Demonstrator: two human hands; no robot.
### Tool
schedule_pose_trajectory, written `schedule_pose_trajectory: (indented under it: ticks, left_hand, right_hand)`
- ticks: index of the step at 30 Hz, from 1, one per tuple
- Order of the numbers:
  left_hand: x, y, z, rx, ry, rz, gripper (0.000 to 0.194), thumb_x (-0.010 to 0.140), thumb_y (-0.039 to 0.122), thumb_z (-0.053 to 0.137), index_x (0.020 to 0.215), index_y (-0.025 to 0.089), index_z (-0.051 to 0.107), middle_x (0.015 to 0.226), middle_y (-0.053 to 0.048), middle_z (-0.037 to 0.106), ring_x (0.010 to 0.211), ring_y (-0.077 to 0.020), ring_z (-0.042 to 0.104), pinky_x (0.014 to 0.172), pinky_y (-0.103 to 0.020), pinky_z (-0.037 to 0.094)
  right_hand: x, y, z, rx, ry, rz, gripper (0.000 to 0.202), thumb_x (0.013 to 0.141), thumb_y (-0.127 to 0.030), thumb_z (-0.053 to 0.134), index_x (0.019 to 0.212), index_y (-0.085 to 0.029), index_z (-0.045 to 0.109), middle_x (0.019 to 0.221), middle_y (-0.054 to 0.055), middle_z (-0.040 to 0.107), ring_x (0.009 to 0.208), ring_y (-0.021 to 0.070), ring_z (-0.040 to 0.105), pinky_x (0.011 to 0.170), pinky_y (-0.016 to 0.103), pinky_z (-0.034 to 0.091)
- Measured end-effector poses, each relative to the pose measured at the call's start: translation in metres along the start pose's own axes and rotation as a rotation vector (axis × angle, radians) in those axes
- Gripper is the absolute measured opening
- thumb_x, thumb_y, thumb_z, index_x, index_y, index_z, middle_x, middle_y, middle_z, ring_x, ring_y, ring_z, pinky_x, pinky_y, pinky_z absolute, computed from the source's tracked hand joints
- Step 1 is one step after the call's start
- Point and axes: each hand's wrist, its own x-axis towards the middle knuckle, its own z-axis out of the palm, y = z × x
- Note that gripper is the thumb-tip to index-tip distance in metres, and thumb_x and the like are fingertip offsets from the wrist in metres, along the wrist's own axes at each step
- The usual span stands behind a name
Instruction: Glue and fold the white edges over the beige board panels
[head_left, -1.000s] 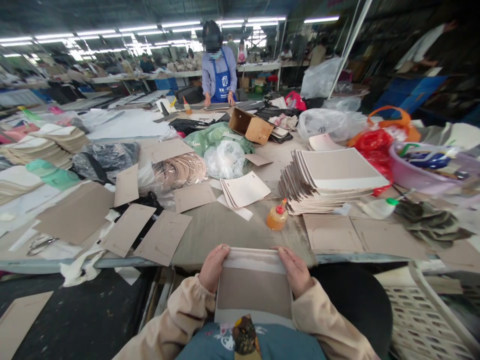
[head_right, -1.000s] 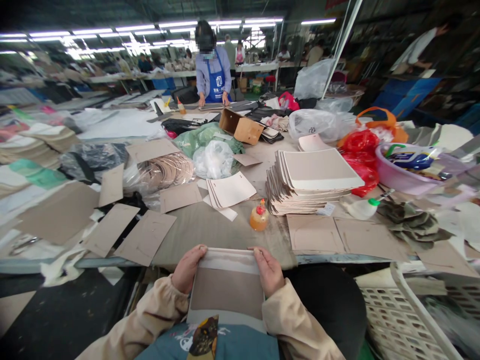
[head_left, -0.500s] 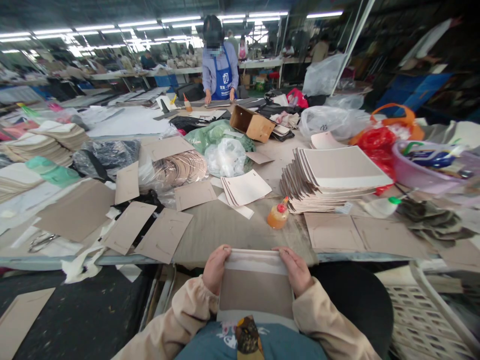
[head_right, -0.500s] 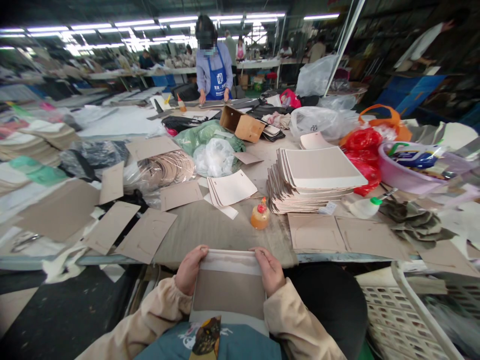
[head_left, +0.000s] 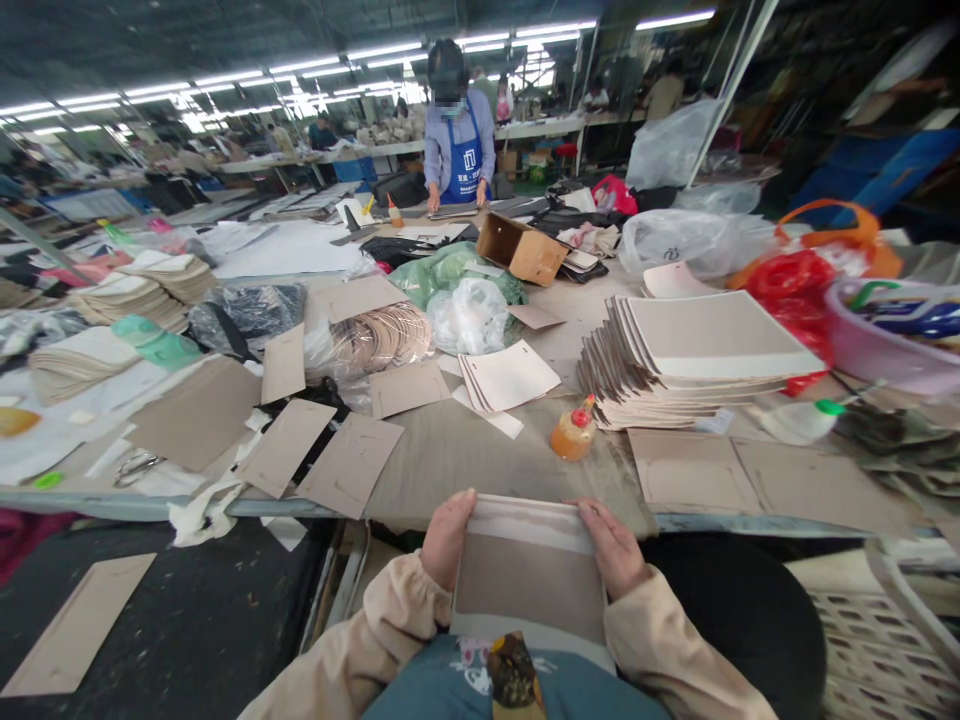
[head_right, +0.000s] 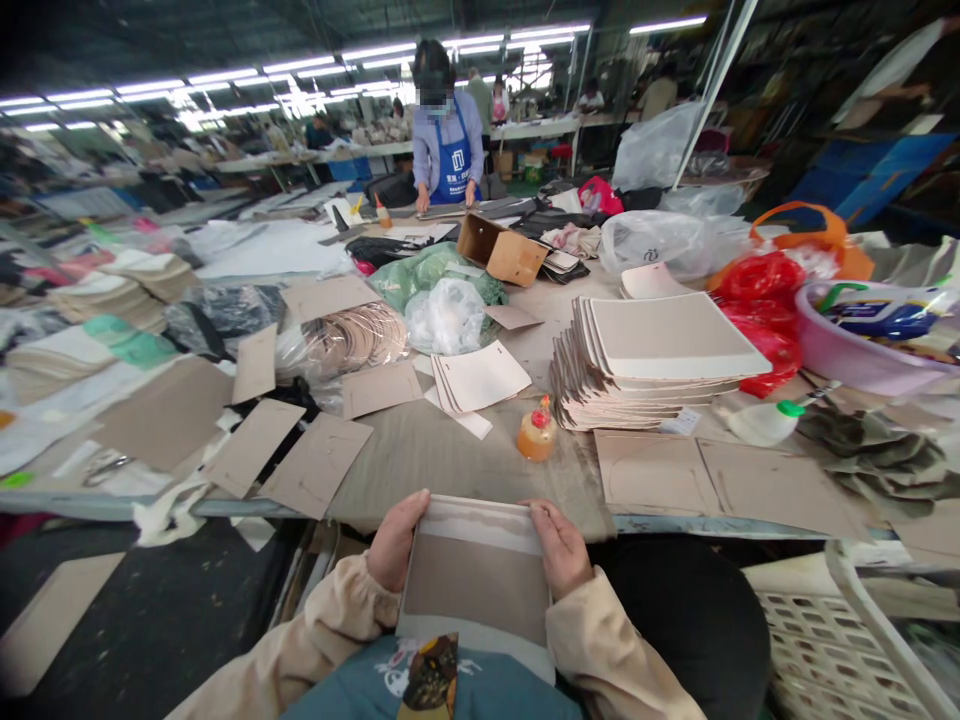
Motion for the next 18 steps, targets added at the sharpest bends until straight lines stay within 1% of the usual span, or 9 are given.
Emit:
schedule_pose_trajectory:
  ticks: [2,3,6,8,10,14,18]
  left_hand:
    - [0.0015,-0.0033,-0.0017,-0.008,-0.047,-0.015,0.036,0.076,0.051,0.056,0.066,0.017,0.051,0.057,0.003,0.047,0.053,-0.0116,0.042,0.051,-0.025,0.034]
    - [0.0019,-0.0048,-0.0023,-0.005,-0.051,-0.018,0.036,0.076,0.051,0.056,0.067,0.017,0.05,0.057,0.004,0.047,0.053,-0.0115,0.042,0.051,-0.025,0.034]
    - [0.0016,-0.0063,-0.0028,0.039,-0.023,-0.007,0.036,0.077,0.051,0.055,0.065,0.018,0.047,0.056,0.005,0.043,0.053,-0.0108,0.039,0.051,-0.024,0.031]
    - [0.0005,-0.0048,-0.0025,0.089,-0.01,0.03,0.034,0.077,0.047,0.055,0.063,0.018,0.045,0.056,0.005,0.04,0.054,-0.0103,0.037,0.052,-0.023,0.03]
    - [-0.0004,-0.0031,-0.0026,0.141,-0.005,0.067,0.031,0.078,0.044,0.053,0.063,0.018,0.046,0.058,0.004,0.04,0.057,-0.0105,0.036,0.054,-0.023,0.03]
    - [-0.0008,-0.0038,-0.0039,0.196,-0.005,0.087,0.026,0.08,0.041,0.048,0.069,0.017,0.054,0.062,0.003,0.045,0.06,-0.012,0.039,0.056,-0.023,0.032]
    - [-0.0004,-0.005,-0.0053,0.227,0.004,0.104,0.027,0.079,0.042,0.048,0.072,0.017,0.058,0.065,0.001,0.051,0.062,-0.0143,0.044,0.059,-0.024,0.034]
  right_hand:
    - [0.0002,0.0004,-0.0014,-0.04,0.006,-0.015,0.042,0.076,-0.062,0.053,0.081,-0.022,0.067,0.074,0.005,0.064,0.073,0.0225,0.056,0.064,0.032,0.045]
    - [0.0003,0.0007,-0.002,-0.064,0.006,-0.023,0.043,0.076,-0.062,0.053,0.081,-0.022,0.067,0.075,0.005,0.064,0.074,0.0225,0.056,0.065,0.032,0.045]
    - [0.0003,0.0022,-0.0034,-0.113,0.001,-0.047,0.043,0.077,-0.062,0.051,0.081,-0.021,0.066,0.077,0.005,0.064,0.077,0.0219,0.056,0.068,0.031,0.044]
    - [0.0,0.0034,-0.0034,-0.12,-0.003,-0.061,0.043,0.078,-0.062,0.05,0.079,-0.021,0.065,0.075,0.004,0.062,0.075,0.0211,0.054,0.067,0.031,0.043]
    - [-0.0004,0.0042,-0.0028,-0.107,-0.007,-0.066,0.043,0.078,-0.061,0.05,0.078,-0.02,0.064,0.073,0.004,0.06,0.072,0.0203,0.053,0.065,0.031,0.043]
    - [-0.0007,0.0039,-0.0008,-0.072,-0.001,-0.058,0.043,0.076,-0.061,0.052,0.079,-0.02,0.065,0.073,0.004,0.061,0.072,0.0207,0.054,0.066,0.031,0.043]
    - [-0.0024,0.0005,0.0016,-0.046,0.018,-0.052,0.044,0.075,-0.062,0.054,0.077,-0.02,0.066,0.075,0.005,0.063,0.076,0.0229,0.055,0.068,0.033,0.044]
